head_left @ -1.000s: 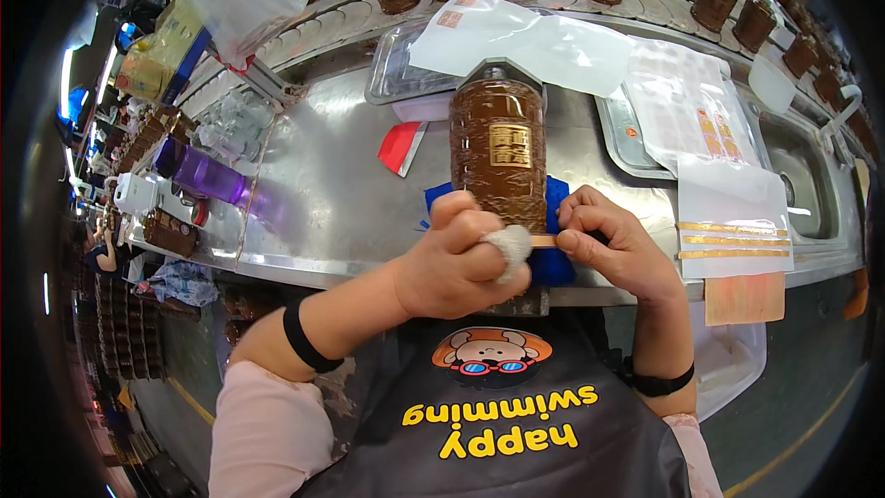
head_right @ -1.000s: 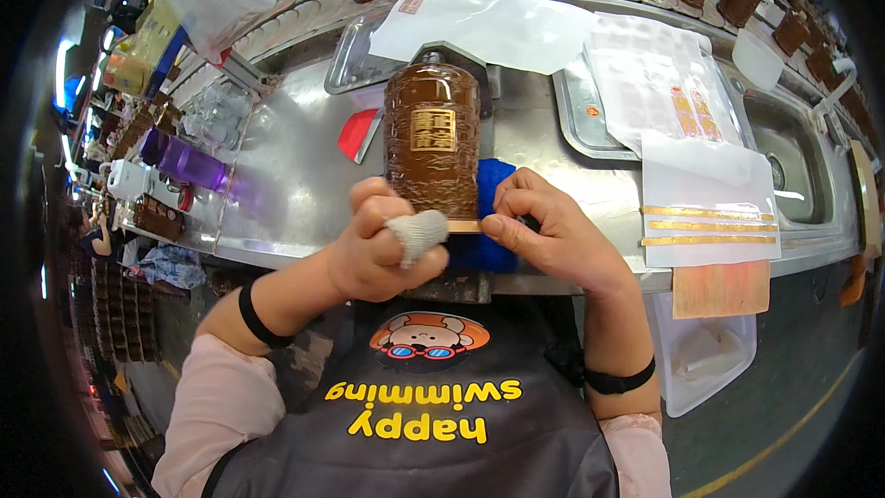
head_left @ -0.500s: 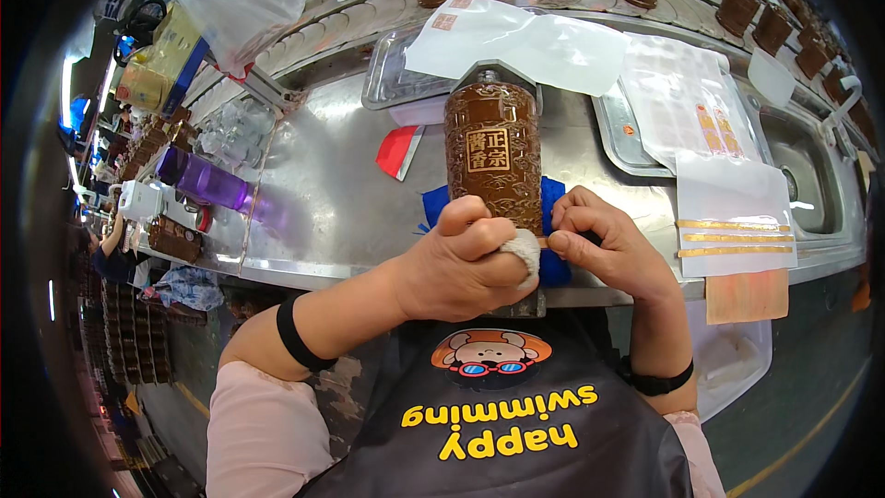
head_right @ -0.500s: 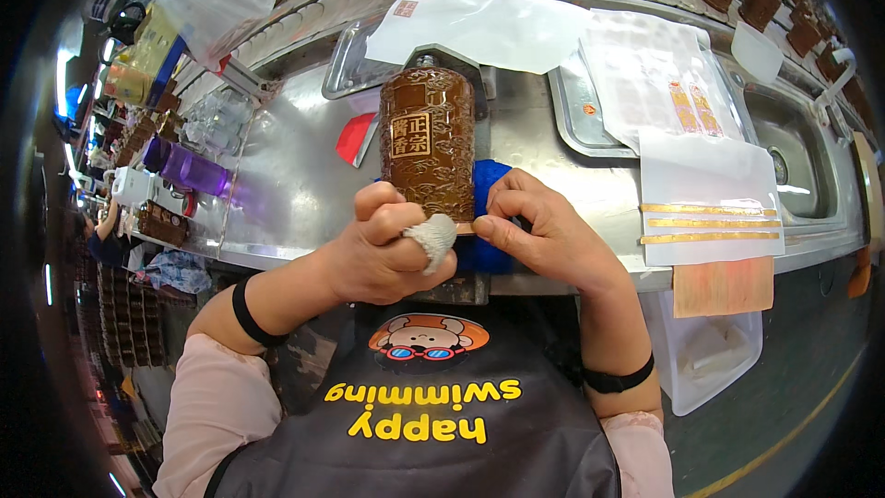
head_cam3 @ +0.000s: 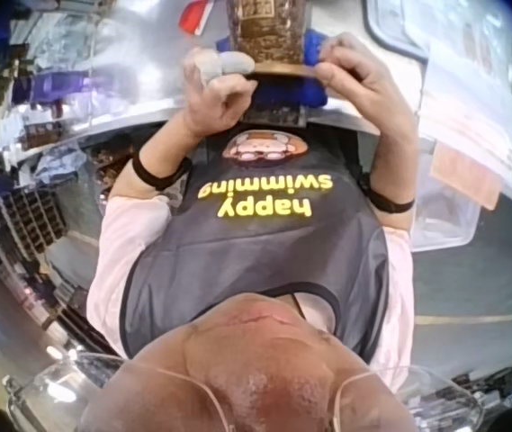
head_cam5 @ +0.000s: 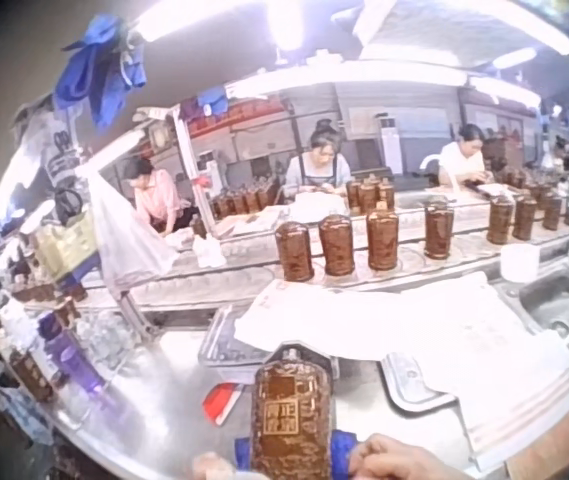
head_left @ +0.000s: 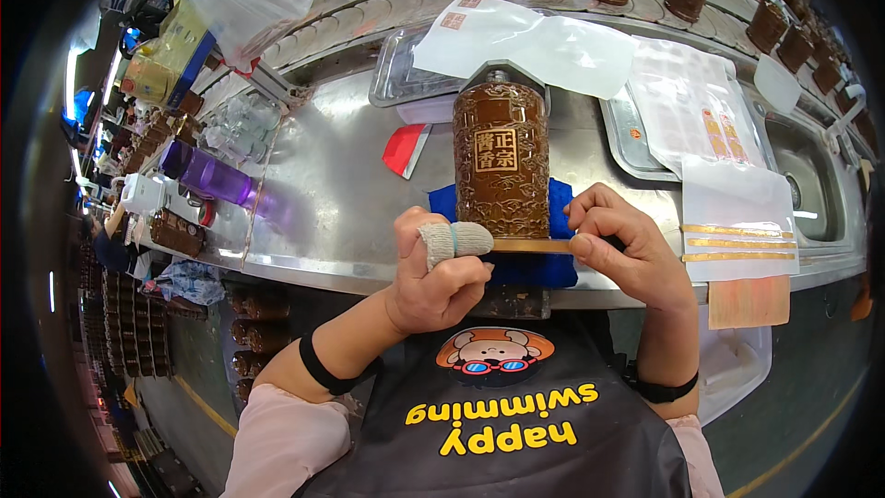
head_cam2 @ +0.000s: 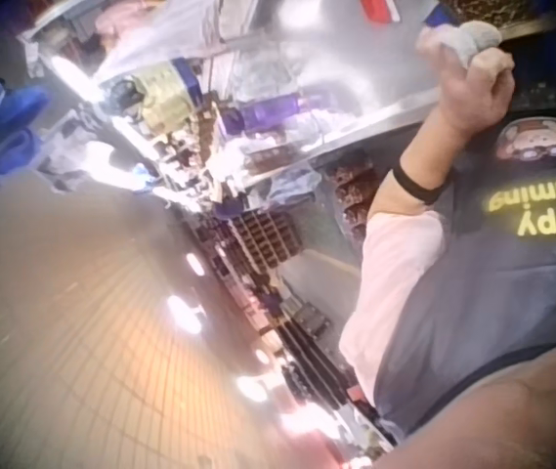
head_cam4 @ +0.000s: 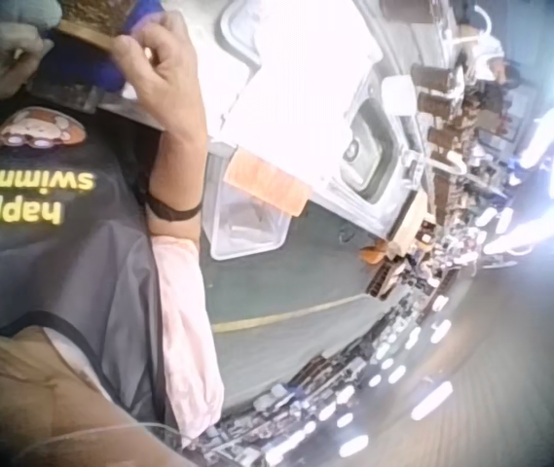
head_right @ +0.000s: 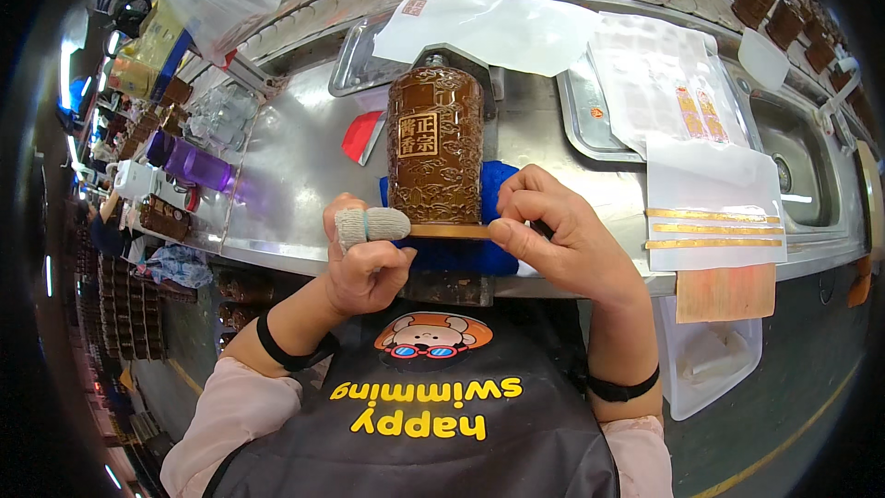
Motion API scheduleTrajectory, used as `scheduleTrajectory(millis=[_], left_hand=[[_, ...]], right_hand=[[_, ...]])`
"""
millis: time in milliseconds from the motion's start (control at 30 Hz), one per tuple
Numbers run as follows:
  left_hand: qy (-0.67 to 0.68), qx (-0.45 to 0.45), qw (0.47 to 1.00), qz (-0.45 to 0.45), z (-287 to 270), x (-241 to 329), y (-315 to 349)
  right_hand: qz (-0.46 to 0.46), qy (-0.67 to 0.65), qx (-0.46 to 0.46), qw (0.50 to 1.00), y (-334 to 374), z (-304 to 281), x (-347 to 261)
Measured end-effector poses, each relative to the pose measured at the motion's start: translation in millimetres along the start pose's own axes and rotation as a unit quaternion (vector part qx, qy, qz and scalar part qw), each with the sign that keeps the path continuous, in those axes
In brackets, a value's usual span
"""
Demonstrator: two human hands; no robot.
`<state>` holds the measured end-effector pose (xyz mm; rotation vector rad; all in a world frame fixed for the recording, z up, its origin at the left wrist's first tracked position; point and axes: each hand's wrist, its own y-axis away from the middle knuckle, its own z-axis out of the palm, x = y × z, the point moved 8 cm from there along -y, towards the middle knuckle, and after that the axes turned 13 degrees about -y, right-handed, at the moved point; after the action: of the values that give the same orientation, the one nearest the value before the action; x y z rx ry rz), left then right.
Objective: Applying adhesive labels to ceramic jars and wiping them with a cloth in a factory setting.
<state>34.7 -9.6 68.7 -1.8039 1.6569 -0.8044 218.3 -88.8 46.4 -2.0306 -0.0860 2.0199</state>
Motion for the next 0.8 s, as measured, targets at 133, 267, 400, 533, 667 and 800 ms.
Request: scheduleTrajectory(millis=[133, 267, 400, 533, 667, 800], left_hand=[[-0.031, 0.019, 0.998, 0.057, 2, 8, -2], [-0.048, 0.026, 0.991, 0.126, 4, 17, -7], [-0.064, 0.038, 0.981, 0.182, 10, 27, -15], [-0.051, -0.002, 0.973, 0.225, 17, 38, -24], [-0.170, -0.013, 0.978, 0.124, 22, 27, -27], [-0.183, -0.036, 0.982, -0.001, 12, 2, -23]], right_hand=[[0.030, -0.006, 0.010, 0.999, -1, 0, 19], [0.032, -0.015, 0.008, 0.999, -2, 1, 28], [0.036, -0.022, 0.010, 0.999, -2, 1, 31], [0.055, -0.024, 0.012, 0.998, -3, 0, 32], [0.035, -0.015, 0.006, 0.999, -3, 2, 31], [0.010, 0.007, -0.010, 1.000, -2, 4, 25]])
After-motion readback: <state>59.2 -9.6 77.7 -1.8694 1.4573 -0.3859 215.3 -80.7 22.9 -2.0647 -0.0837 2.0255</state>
